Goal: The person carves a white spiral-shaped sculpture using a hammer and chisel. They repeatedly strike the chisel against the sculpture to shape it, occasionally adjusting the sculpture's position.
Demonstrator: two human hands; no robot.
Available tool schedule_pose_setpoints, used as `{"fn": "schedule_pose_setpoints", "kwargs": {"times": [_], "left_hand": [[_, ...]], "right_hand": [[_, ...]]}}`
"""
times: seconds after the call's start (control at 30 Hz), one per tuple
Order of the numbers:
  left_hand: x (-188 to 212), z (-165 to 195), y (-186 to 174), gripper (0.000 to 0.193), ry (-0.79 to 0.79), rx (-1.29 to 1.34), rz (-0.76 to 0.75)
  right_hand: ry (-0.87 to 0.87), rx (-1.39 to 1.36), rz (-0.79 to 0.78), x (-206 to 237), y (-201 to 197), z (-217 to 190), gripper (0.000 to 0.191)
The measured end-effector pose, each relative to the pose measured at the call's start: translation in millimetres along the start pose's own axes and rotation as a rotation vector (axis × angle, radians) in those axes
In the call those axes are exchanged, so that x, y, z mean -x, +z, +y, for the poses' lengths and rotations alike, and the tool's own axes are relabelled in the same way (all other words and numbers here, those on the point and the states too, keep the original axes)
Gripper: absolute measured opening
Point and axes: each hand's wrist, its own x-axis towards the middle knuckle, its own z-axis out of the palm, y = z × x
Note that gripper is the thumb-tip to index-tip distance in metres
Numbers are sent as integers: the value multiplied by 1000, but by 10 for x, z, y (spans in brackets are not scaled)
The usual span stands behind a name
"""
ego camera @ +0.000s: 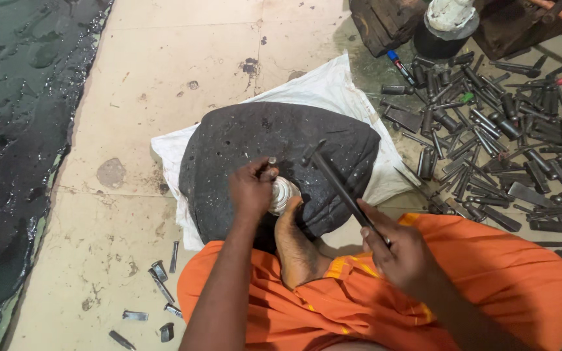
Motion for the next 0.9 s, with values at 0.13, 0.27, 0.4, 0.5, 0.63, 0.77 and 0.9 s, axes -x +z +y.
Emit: {"fn": "schedule_pose_setpoints", "kwargs": {"times": [0.13, 0.27, 0.4, 0.5, 0.63, 0.77, 0.9], "left_hand": [[36, 10, 31, 23, 43, 60, 21], [60, 22, 44, 24, 14, 47, 7], [45, 5, 36, 26, 96, -31, -26], [29, -36, 30, 22, 193, -87, -22], [2, -89, 17, 24, 154, -61, -72], [-11, -74, -8, 25, 249, -22, -77], [12, -4, -33, 21, 245, -152, -78]], "right_hand": [[-181, 51, 54, -103, -59, -111, 56], [-571, 213, 159, -249, -15, -153, 59], [-501, 450, 38, -273, 11, -121, 63], [-519, 256, 274, -169, 50, -44, 60], [-477, 145, 290, -148, 136, 41, 56], [-397, 184, 289, -146, 144, 50, 49], [-519, 158, 417, -67, 148, 50, 45]]}}
